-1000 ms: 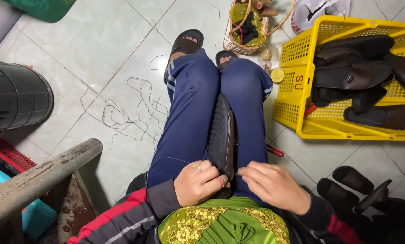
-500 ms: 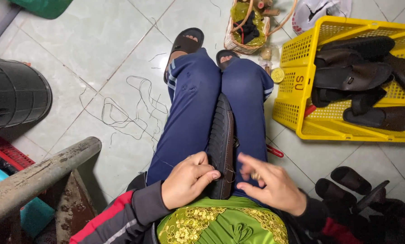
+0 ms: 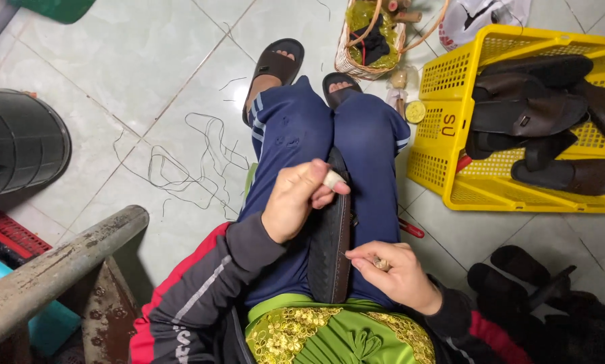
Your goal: Hand-stitching the sole of a shoe using a needle and thread while sitting on the floor.
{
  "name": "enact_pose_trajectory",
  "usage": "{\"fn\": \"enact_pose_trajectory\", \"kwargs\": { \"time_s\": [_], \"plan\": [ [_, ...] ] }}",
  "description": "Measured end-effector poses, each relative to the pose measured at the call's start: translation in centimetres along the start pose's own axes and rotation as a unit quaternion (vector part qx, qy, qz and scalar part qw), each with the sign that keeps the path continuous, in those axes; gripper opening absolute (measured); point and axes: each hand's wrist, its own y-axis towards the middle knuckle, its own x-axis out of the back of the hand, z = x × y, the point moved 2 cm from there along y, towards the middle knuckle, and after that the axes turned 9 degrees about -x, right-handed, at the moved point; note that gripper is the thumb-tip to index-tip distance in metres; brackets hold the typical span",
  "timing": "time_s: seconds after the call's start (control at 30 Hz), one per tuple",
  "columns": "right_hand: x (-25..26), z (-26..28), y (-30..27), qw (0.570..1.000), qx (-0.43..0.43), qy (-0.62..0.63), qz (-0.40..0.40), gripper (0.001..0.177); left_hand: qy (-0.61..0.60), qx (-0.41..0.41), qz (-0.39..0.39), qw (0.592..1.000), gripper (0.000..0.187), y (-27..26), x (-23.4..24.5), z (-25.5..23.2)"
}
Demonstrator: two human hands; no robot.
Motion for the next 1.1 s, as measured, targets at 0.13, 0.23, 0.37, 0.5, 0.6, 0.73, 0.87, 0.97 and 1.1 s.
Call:
{"fn": "enact_pose_trajectory", "kwargs": {
  "time_s": [0.13,0.23,0.37,0.5,0.6,0.73,0.87,0.97,1.1],
  "plan": [
    [0.7,0.8,0.1,0.999,-0.03,-0.033,0.014,0.012,0.083,-0.036,0.066,0.994,0.039,0.2,0.6,-4.0],
    [1.4,0.5,-0.5,0.998,-0.033,-0.046,0.002,0.016,0.454,-0.179,0.068,0.87,0.018,-1.1,0.1,-9.1],
    [1.2,0.5,-1.0,0.998,-0.004,-0.04,-0.047,0.021,0.414,-0.249,0.13,0.866,0.038,-4.3,-4.7,-14.8],
    [-0.2,-0.9,-1.8,0.997,-0.022,-0.018,-0.077,0.019,0.059,-0.188,0.503,0.841,0.027,-8.4,-7.3,-11.6],
    [-1.0,-0.7,-2.8,0.992,-0.064,0.052,-0.1,0.018,0.07,-0.184,0.479,0.855,0.024,-10.2,-6.6,-11.5],
    [-0.8,-1.0,-3.9,0.984,-0.072,0.085,-0.14,0.017,0.083,-0.183,0.444,0.873,0.018,-11.2,-6.2,-11.9],
    [-0.2,-1.5,-4.1,0.979,-0.063,0.117,-0.158,0.017,0.074,-0.188,0.426,0.882,0.012,-10.7,-6.7,-11.3],
    [-0.3,-1.3,-3.7,0.98,-0.061,0.121,-0.145,0.015,0.068,-0.193,0.415,0.886,0.009,-10.3,-7.0,-11.1],
    [-0.2,-2.0,-3.5,0.984,-0.054,0.087,-0.143,0.015,0.055,-0.193,0.409,0.89,0.008,-9.6,-7.6,-10.7]
  ]
}}
